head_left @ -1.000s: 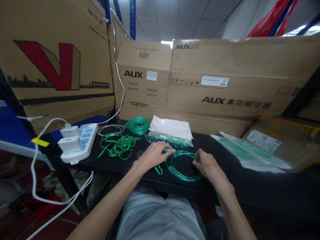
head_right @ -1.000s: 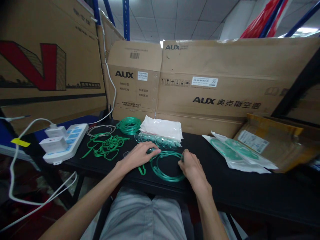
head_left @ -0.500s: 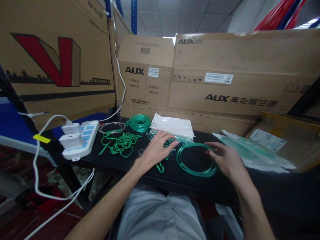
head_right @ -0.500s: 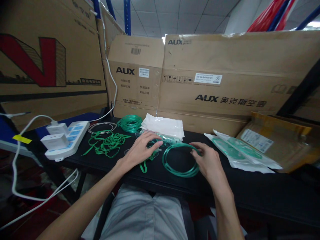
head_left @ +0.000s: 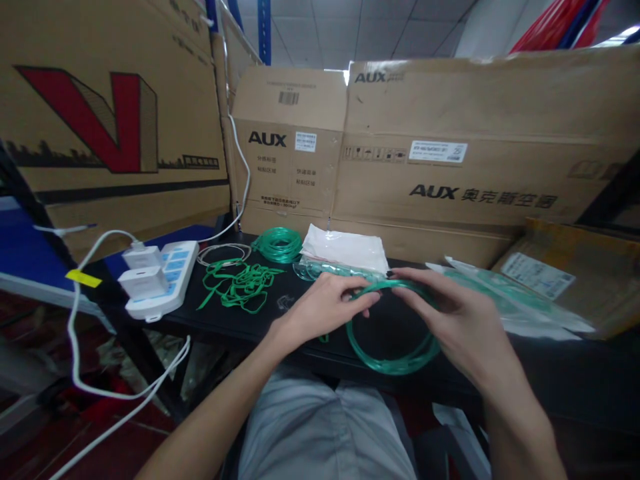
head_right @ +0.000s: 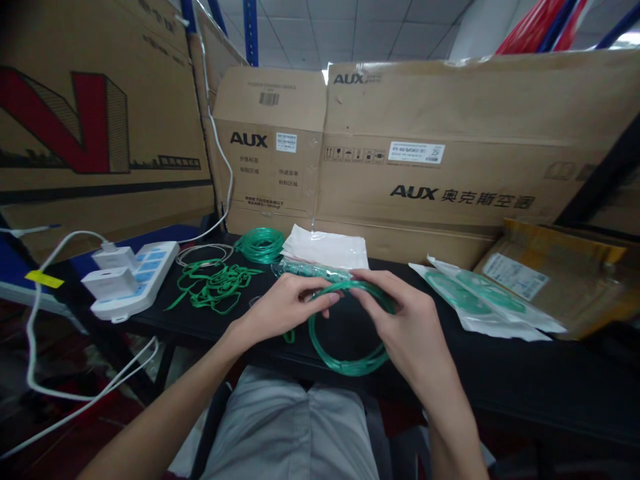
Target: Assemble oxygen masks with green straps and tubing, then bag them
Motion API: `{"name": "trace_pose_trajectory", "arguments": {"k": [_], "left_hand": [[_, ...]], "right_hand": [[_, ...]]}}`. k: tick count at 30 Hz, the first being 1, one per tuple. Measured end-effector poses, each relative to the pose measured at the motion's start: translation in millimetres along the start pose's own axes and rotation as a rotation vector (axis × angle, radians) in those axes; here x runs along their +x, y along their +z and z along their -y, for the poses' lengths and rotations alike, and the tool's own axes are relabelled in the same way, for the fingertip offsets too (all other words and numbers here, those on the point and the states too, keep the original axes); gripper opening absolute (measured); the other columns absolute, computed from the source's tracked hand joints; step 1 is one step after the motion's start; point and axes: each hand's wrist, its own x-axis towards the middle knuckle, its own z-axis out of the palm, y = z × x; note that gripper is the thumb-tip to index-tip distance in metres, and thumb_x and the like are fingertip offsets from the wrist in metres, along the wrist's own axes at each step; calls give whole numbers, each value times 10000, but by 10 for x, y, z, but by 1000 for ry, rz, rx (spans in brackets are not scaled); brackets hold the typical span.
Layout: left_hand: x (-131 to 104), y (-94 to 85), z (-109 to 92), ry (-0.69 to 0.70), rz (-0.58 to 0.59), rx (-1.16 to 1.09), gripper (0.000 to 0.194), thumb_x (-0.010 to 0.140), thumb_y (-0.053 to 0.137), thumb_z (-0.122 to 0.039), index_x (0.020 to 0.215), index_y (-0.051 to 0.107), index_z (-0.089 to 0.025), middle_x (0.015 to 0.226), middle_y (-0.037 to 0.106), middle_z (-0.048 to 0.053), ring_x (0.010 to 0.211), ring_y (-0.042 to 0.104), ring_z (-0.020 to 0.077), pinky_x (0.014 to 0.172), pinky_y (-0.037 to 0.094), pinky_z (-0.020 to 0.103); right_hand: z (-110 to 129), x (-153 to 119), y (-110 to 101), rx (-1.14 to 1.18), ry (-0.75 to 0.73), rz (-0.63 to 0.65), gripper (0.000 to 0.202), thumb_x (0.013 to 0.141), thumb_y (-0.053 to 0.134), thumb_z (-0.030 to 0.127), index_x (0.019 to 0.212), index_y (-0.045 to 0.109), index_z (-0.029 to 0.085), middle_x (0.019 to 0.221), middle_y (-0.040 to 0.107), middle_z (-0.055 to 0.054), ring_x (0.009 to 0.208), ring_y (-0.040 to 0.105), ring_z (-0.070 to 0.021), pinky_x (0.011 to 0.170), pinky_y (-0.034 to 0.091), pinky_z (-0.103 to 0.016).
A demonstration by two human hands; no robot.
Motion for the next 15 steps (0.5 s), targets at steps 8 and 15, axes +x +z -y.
{"name": "trace_pose_trajectory", "arguments": {"k": [8, 15], "left_hand": [[28, -102, 142, -139, -151, -155, 310, 972, 552, -432, 970, 727, -176, 686, 691, -16, 454, 514, 89, 493, 398, 205], [18, -237, 230, -145, -357, -164, 414, 987, 526, -414, 1344, 615, -224, 758, 677, -21, 477, 545, 90, 510, 450, 198]], "right_hand": [[-340, -244, 227, 580, 464, 56, 509, 821, 764, 483, 1246, 673, 218, 1047, 761, -102, 802, 719, -218, 709, 613, -337], [-595, -419, 465, 629, 553, -49, 528, 834, 743, 525, 1254, 658, 217, 1132, 739, -104, 918, 729, -234, 798, 632, -350]]}}
